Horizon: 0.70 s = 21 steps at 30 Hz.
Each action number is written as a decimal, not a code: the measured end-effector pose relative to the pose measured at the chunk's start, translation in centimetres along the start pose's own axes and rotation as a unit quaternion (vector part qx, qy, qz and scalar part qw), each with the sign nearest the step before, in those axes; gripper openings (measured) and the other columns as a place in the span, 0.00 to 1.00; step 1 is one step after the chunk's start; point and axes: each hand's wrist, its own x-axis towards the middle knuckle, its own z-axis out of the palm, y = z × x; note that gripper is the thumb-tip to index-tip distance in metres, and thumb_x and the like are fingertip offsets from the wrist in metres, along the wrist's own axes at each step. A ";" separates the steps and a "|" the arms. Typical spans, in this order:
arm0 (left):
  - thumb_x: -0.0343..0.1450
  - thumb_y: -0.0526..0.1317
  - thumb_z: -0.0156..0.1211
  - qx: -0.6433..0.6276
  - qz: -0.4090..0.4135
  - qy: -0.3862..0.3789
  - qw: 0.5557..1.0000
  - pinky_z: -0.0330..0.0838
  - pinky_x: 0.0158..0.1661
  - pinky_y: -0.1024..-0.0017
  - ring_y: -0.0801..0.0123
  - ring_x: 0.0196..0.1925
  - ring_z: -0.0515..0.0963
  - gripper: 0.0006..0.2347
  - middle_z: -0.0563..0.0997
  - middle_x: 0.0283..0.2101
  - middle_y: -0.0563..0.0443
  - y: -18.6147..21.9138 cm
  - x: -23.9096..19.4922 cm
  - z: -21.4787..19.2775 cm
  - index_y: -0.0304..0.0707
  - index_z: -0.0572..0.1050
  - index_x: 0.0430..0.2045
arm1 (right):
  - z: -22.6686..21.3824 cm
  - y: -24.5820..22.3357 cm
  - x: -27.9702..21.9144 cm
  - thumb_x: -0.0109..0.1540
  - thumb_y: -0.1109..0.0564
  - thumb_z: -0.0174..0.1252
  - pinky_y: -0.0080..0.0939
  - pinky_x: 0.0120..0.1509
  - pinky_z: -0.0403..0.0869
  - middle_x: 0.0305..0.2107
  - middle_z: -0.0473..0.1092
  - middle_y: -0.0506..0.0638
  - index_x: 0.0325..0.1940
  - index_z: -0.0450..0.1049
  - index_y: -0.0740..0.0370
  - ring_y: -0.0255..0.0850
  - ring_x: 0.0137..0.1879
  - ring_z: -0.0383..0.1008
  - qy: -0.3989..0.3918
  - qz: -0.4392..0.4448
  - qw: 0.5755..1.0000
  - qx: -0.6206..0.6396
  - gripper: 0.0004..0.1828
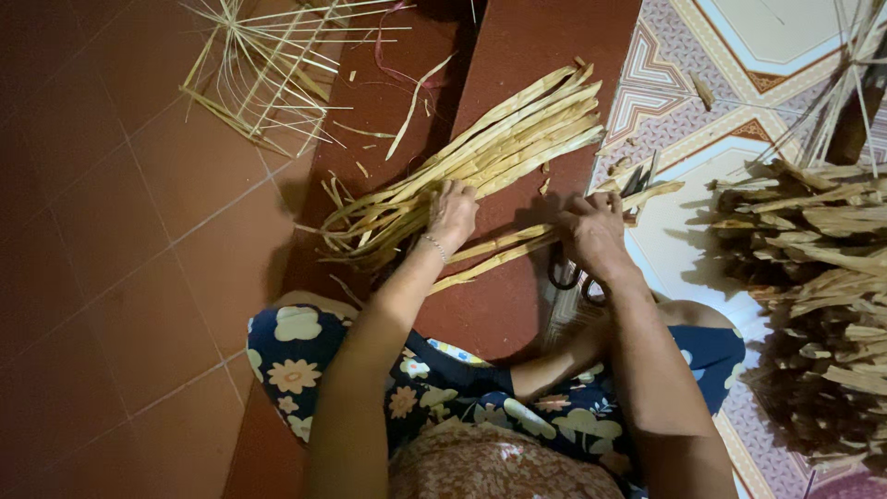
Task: The person sits on the floor and repeatedly splits dried palm leaves into thinner strips by hand. They use scissors to trim the ends of the strips and place the finished pieces into a pile.
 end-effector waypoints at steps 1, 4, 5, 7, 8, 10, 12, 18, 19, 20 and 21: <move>0.59 0.37 0.60 0.087 0.035 0.042 0.995 0.68 0.57 0.43 0.43 0.60 0.72 0.09 0.75 0.50 0.35 -0.1 0.0 0.4 0.35 0.79 0.28 | 0.1 0.0 0.0 0.57 0.53 0.64 0.65 0.75 0.59 0.52 0.73 0.44 0.47 0.82 0.42 0.50 0.61 0.67 0.006 -0.008 1.000 -0.004 0.14; 0.68 0.28 0.57 0.058 0.006 -0.058 0.997 0.68 0.56 0.53 0.52 0.58 0.71 0.08 0.75 0.48 0.40 -0.2 0.2 0.8 0.32 0.77 0.38 | 0.7 0.5 0.1 0.54 0.51 0.64 0.66 0.69 0.59 0.58 0.71 0.45 0.52 0.80 0.42 0.54 0.61 0.65 0.010 -0.016 1.000 -0.013 0.21; 0.68 0.28 0.57 0.063 0.005 -0.060 0.996 0.68 0.55 0.53 0.53 0.58 0.71 0.08 0.75 0.49 0.40 -0.3 0.5 0.7 0.32 0.76 0.39 | 1.0 0.7 0.1 0.55 0.50 0.64 0.65 0.68 0.60 0.59 0.70 0.44 0.52 0.79 0.42 0.54 0.62 0.65 0.000 -0.010 1.000 -0.012 0.20; 0.67 0.27 0.56 0.072 0.003 -0.065 0.995 0.68 0.55 0.53 0.55 0.58 0.71 0.09 0.75 0.49 0.40 -0.2 0.8 0.5 0.32 0.76 0.39 | 1.6 1.2 0.1 0.56 0.49 0.64 0.64 0.67 0.61 0.60 0.70 0.44 0.52 0.79 0.43 0.55 0.63 0.64 0.002 -0.012 1.000 -0.008 0.20; 0.65 0.28 0.58 0.049 -0.009 -0.055 0.997 0.66 0.55 0.49 0.53 0.58 0.71 0.08 0.75 0.49 0.40 -0.1 1.0 0.4 0.33 0.76 0.36 | 1.8 1.4 0.3 0.56 0.49 0.65 0.64 0.67 0.61 0.59 0.70 0.46 0.53 0.79 0.43 0.55 0.63 0.64 0.013 -0.021 1.000 -0.006 0.20; 0.61 0.30 0.60 0.003 -0.034 -0.036 0.999 0.63 0.56 0.41 0.50 0.56 0.70 0.07 0.75 0.47 0.39 0.1 1.4 0.0 0.35 0.76 0.30 | 1.8 1.5 0.5 0.59 0.50 0.65 0.59 0.67 0.65 0.60 0.70 0.45 0.58 0.77 0.41 0.53 0.60 0.65 0.005 0.013 1.000 0.023 0.22; 0.70 0.30 0.54 -0.198 -0.114 -0.131 0.965 0.71 0.49 0.57 0.57 0.47 0.73 0.03 0.74 0.42 0.39 0.6 1.3 -0.6 0.30 0.73 0.35 | 1.2 1.3 0.7 0.66 0.52 0.62 0.49 0.69 0.72 0.63 0.71 0.41 0.69 0.73 0.38 0.47 0.57 0.68 -0.036 0.095 0.992 0.077 0.26; 0.76 0.35 0.48 -0.416 -0.089 -0.218 0.878 0.71 0.35 0.70 0.71 0.32 0.74 0.07 0.77 0.33 0.50 3.3 -0.1 -5.5 0.37 0.68 0.47 | -3.3 -0.4 1.0 0.52 0.62 0.69 0.53 0.73 0.67 0.68 0.64 0.60 0.72 0.68 0.50 0.56 0.66 0.62 0.208 -0.010 0.974 0.089 0.43; 0.75 0.35 0.48 -0.400 -0.078 -0.230 0.884 0.70 0.33 0.70 0.72 0.30 0.72 0.11 0.77 0.33 0.52 3.8 -0.3 -6.7 0.41 0.68 0.51 | -3.9 -0.9 0.9 0.51 0.62 0.69 0.57 0.72 0.65 0.64 0.66 0.58 0.71 0.68 0.50 0.56 0.65 0.64 0.209 -0.015 0.976 0.055 0.43; 0.75 0.34 0.51 -0.412 -0.009 -0.187 0.892 0.71 0.36 0.70 0.72 0.33 0.74 0.11 0.79 0.33 0.50 4.3 -0.3 -8.0 0.39 0.69 0.51 | -4.5 -1.3 1.1 0.51 0.61 0.70 0.61 0.70 0.63 0.60 0.69 0.55 0.70 0.68 0.50 0.56 0.65 0.66 0.210 -0.022 0.977 0.020 0.42; 0.74 0.34 0.55 -0.421 0.061 -0.143 0.893 0.72 0.38 0.71 0.73 0.35 0.76 0.12 0.80 0.34 0.48 4.8 -0.4 -9.2 0.37 0.70 0.52 | -5.1 -1.6 1.0 0.51 0.60 0.71 0.66 0.69 0.60 0.57 0.72 0.52 0.69 0.67 0.50 0.56 0.64 0.68 0.211 -0.029 0.977 -0.016 0.42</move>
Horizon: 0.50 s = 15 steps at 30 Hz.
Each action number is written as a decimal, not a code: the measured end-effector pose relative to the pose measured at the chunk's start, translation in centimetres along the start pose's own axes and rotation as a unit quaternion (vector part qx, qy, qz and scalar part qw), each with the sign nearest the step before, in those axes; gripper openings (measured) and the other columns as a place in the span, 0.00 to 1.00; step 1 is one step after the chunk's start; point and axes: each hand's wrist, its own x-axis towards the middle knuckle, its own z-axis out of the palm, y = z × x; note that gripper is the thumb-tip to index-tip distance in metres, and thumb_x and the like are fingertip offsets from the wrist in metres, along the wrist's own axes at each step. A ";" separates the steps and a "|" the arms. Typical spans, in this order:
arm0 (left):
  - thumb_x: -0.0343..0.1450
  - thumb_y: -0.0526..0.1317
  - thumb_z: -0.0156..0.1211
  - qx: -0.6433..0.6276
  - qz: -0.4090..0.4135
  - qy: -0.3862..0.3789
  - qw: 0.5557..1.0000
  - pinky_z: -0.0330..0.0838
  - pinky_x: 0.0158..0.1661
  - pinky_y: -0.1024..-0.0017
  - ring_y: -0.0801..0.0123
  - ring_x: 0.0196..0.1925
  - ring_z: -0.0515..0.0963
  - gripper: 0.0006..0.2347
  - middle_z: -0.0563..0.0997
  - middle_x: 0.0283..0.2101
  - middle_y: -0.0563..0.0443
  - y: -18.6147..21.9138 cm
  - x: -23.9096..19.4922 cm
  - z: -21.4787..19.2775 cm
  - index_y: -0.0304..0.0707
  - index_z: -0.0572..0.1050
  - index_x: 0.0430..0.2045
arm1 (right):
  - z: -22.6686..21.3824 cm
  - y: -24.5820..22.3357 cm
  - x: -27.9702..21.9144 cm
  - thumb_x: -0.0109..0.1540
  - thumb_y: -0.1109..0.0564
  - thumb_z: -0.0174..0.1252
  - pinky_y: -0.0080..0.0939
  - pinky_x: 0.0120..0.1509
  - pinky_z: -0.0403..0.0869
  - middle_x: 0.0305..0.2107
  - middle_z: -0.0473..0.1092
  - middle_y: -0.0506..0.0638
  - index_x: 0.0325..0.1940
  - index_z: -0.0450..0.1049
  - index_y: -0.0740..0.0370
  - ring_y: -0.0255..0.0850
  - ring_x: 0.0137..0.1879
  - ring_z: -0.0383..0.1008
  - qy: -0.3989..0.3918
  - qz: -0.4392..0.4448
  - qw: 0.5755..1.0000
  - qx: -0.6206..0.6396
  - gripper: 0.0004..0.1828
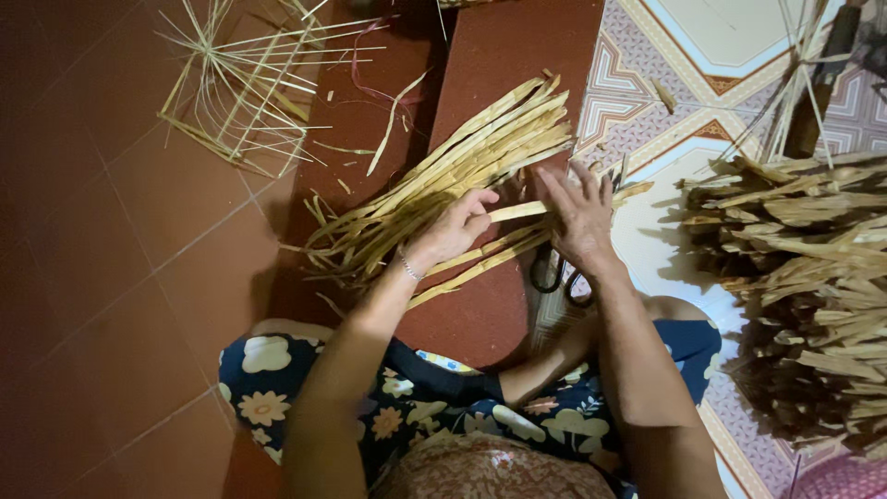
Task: The person sits on the floor and repeatedly splits dried palm leaves into thinner strips by hand. They use scissors to trim the ends of the strips and place the finished pieces into a pile.
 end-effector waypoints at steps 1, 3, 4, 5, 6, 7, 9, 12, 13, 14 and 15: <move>0.74 0.33 0.58 0.007 0.081 0.012 0.997 0.73 0.41 0.72 0.73 0.38 0.78 0.13 0.81 0.34 0.47 1.2 -0.2 -0.5 0.35 0.71 0.52 | -0.6 -0.3 0.1 0.53 0.60 0.70 0.64 0.73 0.60 0.52 0.74 0.52 0.69 0.68 0.50 0.52 0.60 0.71 -0.027 0.027 0.997 0.061 0.39; 0.74 0.34 0.58 0.103 -0.008 -0.003 0.995 0.71 0.31 0.71 0.68 0.31 0.77 0.13 0.82 0.35 0.48 3.1 -0.6 -1.9 0.39 0.72 0.53 | -1.9 -1.0 -0.1 0.59 0.60 0.68 0.61 0.82 0.60 0.41 0.77 0.51 0.68 0.70 0.49 0.45 0.51 0.76 -0.080 0.079 0.976 0.185 0.33; 0.74 0.34 0.59 0.151 -0.054 -0.010 0.987 0.70 0.26 0.70 0.66 0.27 0.77 0.13 0.83 0.35 0.48 3.8 -0.7 -2.6 0.41 0.72 0.54 | -2.4 -1.4 -0.1 0.61 0.59 0.67 0.55 0.73 0.67 0.44 0.76 0.52 0.66 0.71 0.50 0.46 0.51 0.77 -0.071 0.083 0.966 0.237 0.29; 0.74 0.33 0.59 0.160 -0.017 0.007 0.987 0.70 0.27 0.71 0.66 0.29 0.78 0.13 0.83 0.34 0.47 4.4 -1.0 -3.2 0.40 0.73 0.53 | -2.9 -1.8 -0.3 0.62 0.59 0.66 0.49 0.64 0.73 0.46 0.76 0.54 0.64 0.72 0.51 0.46 0.51 0.77 -0.063 0.087 0.952 0.288 0.25; 0.74 0.32 0.60 0.170 0.019 0.023 0.985 0.71 0.28 0.72 0.67 0.30 0.79 0.12 0.82 0.34 0.46 4.8 -1.4 -3.9 0.39 0.74 0.52 | -3.4 -2.1 -0.6 0.64 0.59 0.64 0.43 0.55 0.79 0.48 0.76 0.55 0.62 0.73 0.53 0.46 0.51 0.78 -0.056 0.091 0.935 0.339 0.21; 0.74 0.31 0.61 0.180 0.057 0.038 0.981 0.71 0.30 0.72 0.68 0.32 0.80 0.12 0.82 0.34 0.45 5.1 -1.6 -4.3 0.37 0.74 0.52 | -3.8 -2.3 -0.8 0.64 0.60 0.64 0.43 0.52 0.78 0.45 0.75 0.56 0.61 0.74 0.56 0.47 0.48 0.77 -0.056 0.086 0.931 0.351 0.21; 0.72 0.29 0.62 0.200 0.176 0.104 0.958 0.75 0.35 0.73 0.63 0.38 0.79 0.11 0.80 0.38 0.42 5.3 -2.1 -4.6 0.36 0.76 0.49 | -4.2 -2.7 -1.4 0.62 0.62 0.64 0.44 0.44 0.75 0.37 0.74 0.58 0.59 0.74 0.64 0.48 0.41 0.76 -0.056 0.079 0.922 0.374 0.20; 0.71 0.29 0.61 0.229 0.263 0.146 0.926 0.75 0.38 0.67 0.59 0.39 0.77 0.08 0.78 0.37 0.42 5.1 -2.5 -4.7 0.33 0.77 0.42 | -3.3 -3.0 -1.6 0.67 0.64 0.59 0.44 0.46 0.76 0.38 0.75 0.57 0.52 0.75 0.66 0.47 0.43 0.78 0.013 0.009 0.944 0.331 0.09; 0.71 0.29 0.61 0.238 0.277 0.152 0.918 0.74 0.39 0.64 0.58 0.38 0.76 0.06 0.78 0.35 0.42 4.9 -2.4 -4.6 0.33 0.77 0.40 | -2.8 -2.9 -1.7 0.67 0.63 0.59 0.44 0.43 0.76 0.35 0.75 0.57 0.49 0.76 0.67 0.46 0.39 0.78 0.015 0.019 0.947 0.320 0.08; 0.71 0.30 0.60 0.256 0.268 0.151 0.916 0.74 0.40 0.63 0.57 0.39 0.76 0.05 0.77 0.35 0.42 4.7 -2.2 -4.4 0.33 0.77 0.39 | -2.3 -2.8 -1.8 0.67 0.62 0.59 0.43 0.40 0.75 0.32 0.75 0.57 0.47 0.77 0.67 0.46 0.36 0.77 0.018 0.028 0.951 0.309 0.06; 0.72 0.30 0.59 0.273 0.259 0.149 0.915 0.74 0.41 0.63 0.57 0.39 0.76 0.04 0.77 0.34 0.43 4.6 -2.0 -4.2 0.33 0.77 0.38 | -1.7 -2.6 -1.9 0.67 0.61 0.59 0.43 0.37 0.75 0.29 0.75 0.57 0.44 0.78 0.68 0.45 0.33 0.77 0.020 0.039 0.954 0.297 0.06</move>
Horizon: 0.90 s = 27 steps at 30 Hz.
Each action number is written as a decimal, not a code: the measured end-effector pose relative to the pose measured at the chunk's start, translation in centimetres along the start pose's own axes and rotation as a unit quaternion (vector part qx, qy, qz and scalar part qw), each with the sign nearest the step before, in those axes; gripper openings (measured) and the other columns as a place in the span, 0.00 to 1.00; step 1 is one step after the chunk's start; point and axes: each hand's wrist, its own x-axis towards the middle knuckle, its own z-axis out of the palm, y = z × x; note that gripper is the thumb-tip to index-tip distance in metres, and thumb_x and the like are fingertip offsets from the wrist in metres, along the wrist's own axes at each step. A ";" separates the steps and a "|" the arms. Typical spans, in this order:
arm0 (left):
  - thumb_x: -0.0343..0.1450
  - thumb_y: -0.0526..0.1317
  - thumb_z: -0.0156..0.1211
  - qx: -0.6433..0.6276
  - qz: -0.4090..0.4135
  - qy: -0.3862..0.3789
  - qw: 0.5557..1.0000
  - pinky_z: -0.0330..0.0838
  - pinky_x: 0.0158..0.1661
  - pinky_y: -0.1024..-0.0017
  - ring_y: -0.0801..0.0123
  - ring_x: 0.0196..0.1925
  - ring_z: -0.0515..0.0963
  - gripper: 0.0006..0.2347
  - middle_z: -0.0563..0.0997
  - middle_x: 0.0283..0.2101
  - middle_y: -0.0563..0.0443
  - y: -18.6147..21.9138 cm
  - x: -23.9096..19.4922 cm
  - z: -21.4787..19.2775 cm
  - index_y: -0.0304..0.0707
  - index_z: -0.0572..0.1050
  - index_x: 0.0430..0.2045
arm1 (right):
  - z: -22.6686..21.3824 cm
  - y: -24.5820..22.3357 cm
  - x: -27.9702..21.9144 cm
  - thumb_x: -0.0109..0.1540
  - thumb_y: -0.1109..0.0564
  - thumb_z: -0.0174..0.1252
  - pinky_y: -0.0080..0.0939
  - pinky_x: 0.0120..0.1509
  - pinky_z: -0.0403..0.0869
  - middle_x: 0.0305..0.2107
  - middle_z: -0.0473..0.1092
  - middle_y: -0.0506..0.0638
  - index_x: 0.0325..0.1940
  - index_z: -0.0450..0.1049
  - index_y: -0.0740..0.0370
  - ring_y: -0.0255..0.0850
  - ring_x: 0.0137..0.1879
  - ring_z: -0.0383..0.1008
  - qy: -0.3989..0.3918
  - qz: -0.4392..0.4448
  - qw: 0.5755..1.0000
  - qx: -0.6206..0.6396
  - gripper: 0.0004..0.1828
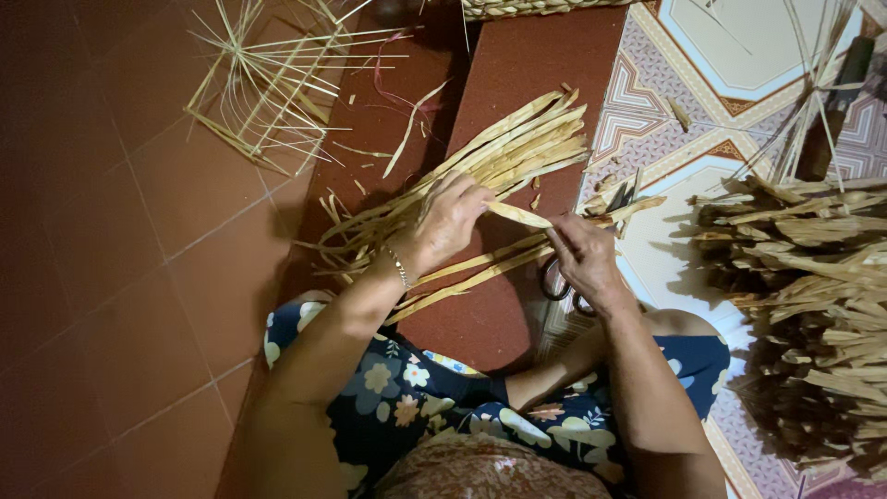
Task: The person sits on the floor and repeatedly splits dried palm leaves into thinner strips by hand. They use scissors to trim the ends of the strips and place the finished pieces into a pile.
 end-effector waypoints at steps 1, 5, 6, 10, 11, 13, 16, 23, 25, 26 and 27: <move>0.73 0.30 0.58 0.017 -0.005 -0.009 1.000 0.75 0.41 0.62 0.56 0.40 0.76 0.03 0.77 0.34 0.43 0.0 0.1 0.3 0.33 0.76 0.37 | 0.3 0.6 0.1 0.68 0.60 0.59 0.41 0.34 0.75 0.28 0.75 0.56 0.43 0.80 0.66 0.44 0.30 0.77 -0.001 0.012 1.000 -0.009 0.07; 0.76 0.31 0.53 -0.050 -0.146 -0.124 0.980 0.73 0.37 0.67 0.65 0.34 0.77 0.04 0.78 0.32 0.47 0.6 0.5 0.9 0.33 0.76 0.34 | 0.4 1.8 -0.5 0.68 0.58 0.58 0.39 0.29 0.75 0.24 0.76 0.54 0.41 0.81 0.65 0.40 0.26 0.76 -0.002 0.077 0.997 0.009 0.09; 0.77 0.34 0.52 -0.140 -0.227 -0.164 0.950 0.73 0.35 0.68 0.68 0.32 0.77 0.06 0.80 0.32 0.50 0.8 0.5 0.7 0.34 0.77 0.34 | 0.2 1.8 -0.7 0.67 0.58 0.58 0.40 0.29 0.75 0.23 0.76 0.54 0.42 0.81 0.65 0.40 0.26 0.76 0.000 0.097 0.995 0.028 0.09; 0.76 0.38 0.56 -0.280 -0.258 -0.145 0.913 0.72 0.34 0.70 0.72 0.32 0.75 0.08 0.81 0.30 0.49 1.4 0.7 -0.2 0.32 0.80 0.36 | -0.4 1.3 -0.4 0.66 0.58 0.60 0.42 0.32 0.75 0.25 0.76 0.55 0.45 0.81 0.65 0.40 0.27 0.76 -0.017 0.119 0.992 0.036 0.08; 0.75 0.40 0.55 -0.237 -0.278 -0.172 0.915 0.70 0.31 0.69 0.72 0.28 0.74 0.09 0.81 0.29 0.51 1.3 0.7 -0.3 0.35 0.80 0.37 | -0.6 1.2 -0.2 0.66 0.58 0.60 0.43 0.32 0.74 0.25 0.76 0.55 0.46 0.81 0.65 0.41 0.28 0.76 -0.029 0.114 0.992 0.033 0.09; 0.73 0.43 0.53 -0.149 -0.319 -0.223 0.909 0.67 0.24 0.67 0.71 0.22 0.72 0.11 0.80 0.27 0.54 0.7 0.3 0.0 0.40 0.80 0.39 | -0.8 1.2 0.0 0.66 0.58 0.61 0.44 0.38 0.74 0.30 0.77 0.54 0.48 0.81 0.62 0.43 0.33 0.76 -0.046 0.071 0.996 0.015 0.09; 0.76 0.44 0.48 -0.102 -0.429 -0.427 0.789 0.63 0.22 0.69 0.72 0.21 0.67 0.10 0.74 0.26 0.53 -0.6 -1.3 1.6 0.41 0.78 0.37 | -1.3 2.2 0.0 0.63 0.57 0.64 0.48 0.52 0.74 0.38 0.78 0.50 0.49 0.82 0.54 0.45 0.45 0.75 -0.076 0.004 0.995 -0.072 0.10; 0.80 0.44 0.52 -0.071 -0.413 -0.331 0.846 0.75 0.41 0.59 0.56 0.34 0.73 0.15 0.77 0.35 0.34 -5.7 -2.9 6.9 0.26 0.75 0.33 | 1.0 5.8 -0.3 0.59 0.52 0.63 0.65 0.69 0.60 0.49 0.75 0.46 0.47 0.83 0.42 0.52 0.60 0.67 -0.160 0.032 0.936 -0.311 0.12; 0.75 0.40 0.54 -0.007 -0.397 -0.265 0.879 0.74 0.48 0.58 0.57 0.44 0.79 0.09 0.78 0.40 0.40 -7.4 -2.4 8.2 0.32 0.78 0.32 | 1.7 6.6 -0.4 0.59 0.51 0.63 0.69 0.69 0.57 0.51 0.74 0.46 0.47 0.83 0.41 0.55 0.61 0.65 -0.181 0.052 0.925 -0.330 0.13; 0.73 0.38 0.56 0.047 -0.348 -0.245 0.904 0.73 0.51 0.57 0.55 0.47 0.78 0.08 0.79 0.42 0.40 -8.1 -2.4 8.9 0.31 0.79 0.33 | 2.0 6.8 -0.5 0.59 0.51 0.62 0.70 0.69 0.56 0.53 0.73 0.45 0.47 0.82 0.41 0.55 0.62 0.64 -0.184 0.065 0.928 -0.318 0.13; 0.72 0.36 0.57 0.101 -0.297 -0.223 0.923 0.71 0.54 0.57 0.53 0.50 0.77 0.07 0.79 0.44 0.39 -8.8 -2.4 9.6 0.31 0.79 0.34 | 2.1 7.1 -0.6 0.59 0.51 0.62 0.71 0.68 0.56 0.56 0.73 0.45 0.47 0.82 0.41 0.56 0.63 0.63 -0.188 0.078 0.930 -0.305 0.13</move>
